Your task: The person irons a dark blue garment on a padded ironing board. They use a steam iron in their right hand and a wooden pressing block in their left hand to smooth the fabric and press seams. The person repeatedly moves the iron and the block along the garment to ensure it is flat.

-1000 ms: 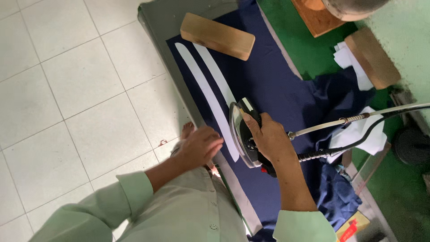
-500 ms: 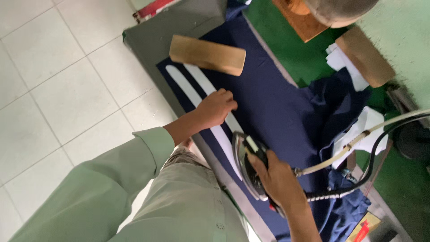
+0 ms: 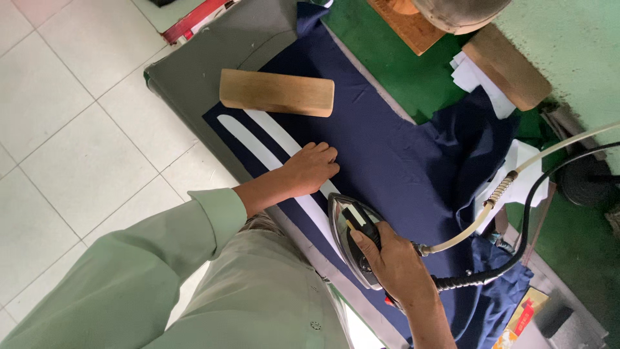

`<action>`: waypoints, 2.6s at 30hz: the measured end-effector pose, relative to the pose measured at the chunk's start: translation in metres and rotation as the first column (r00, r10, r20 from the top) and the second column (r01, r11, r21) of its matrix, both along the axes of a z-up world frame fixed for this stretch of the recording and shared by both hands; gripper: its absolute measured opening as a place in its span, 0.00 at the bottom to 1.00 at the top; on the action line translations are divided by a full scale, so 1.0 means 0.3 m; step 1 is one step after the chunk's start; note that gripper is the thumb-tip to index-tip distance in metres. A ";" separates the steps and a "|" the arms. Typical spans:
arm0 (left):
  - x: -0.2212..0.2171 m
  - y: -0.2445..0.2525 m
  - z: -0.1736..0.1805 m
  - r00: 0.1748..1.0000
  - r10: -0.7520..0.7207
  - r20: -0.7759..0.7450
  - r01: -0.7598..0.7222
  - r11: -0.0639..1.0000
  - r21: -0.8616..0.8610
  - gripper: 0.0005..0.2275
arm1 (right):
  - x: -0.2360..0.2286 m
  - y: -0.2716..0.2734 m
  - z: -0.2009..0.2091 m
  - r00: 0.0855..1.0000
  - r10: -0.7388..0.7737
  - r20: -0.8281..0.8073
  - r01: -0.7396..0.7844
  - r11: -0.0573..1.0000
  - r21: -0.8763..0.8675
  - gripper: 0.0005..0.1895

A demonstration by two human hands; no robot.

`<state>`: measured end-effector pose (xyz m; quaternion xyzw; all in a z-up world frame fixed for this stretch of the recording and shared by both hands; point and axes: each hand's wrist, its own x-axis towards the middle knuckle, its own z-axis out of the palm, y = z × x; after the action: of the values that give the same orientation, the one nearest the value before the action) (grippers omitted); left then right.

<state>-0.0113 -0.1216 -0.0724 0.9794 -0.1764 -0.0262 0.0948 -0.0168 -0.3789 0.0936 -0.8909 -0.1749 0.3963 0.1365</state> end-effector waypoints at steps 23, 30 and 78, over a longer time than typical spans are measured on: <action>-0.323 0.062 0.013 0.846 0.470 0.250 -0.432 0.881 -0.193 0.23 | 0.079 0.118 -0.042 0.992 0.080 0.096 -0.090 0.990 0.104 0.34; -0.390 0.069 -0.051 0.823 0.521 0.224 -0.504 0.853 -0.133 0.35 | 0.118 0.216 -0.065 0.991 0.107 0.083 -0.117 0.985 0.125 0.34; -0.080 0.071 0.001 0.943 -0.139 0.303 0.186 0.974 -0.132 0.21 | -0.023 -0.005 -0.054 0.956 -0.269 0.116 0.259 0.961 0.094 0.29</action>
<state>-0.0352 -0.1004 -0.0721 0.9439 -0.2705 0.1248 0.1428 -0.0237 -0.3805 0.0774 -0.9238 -0.0781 0.3096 0.2113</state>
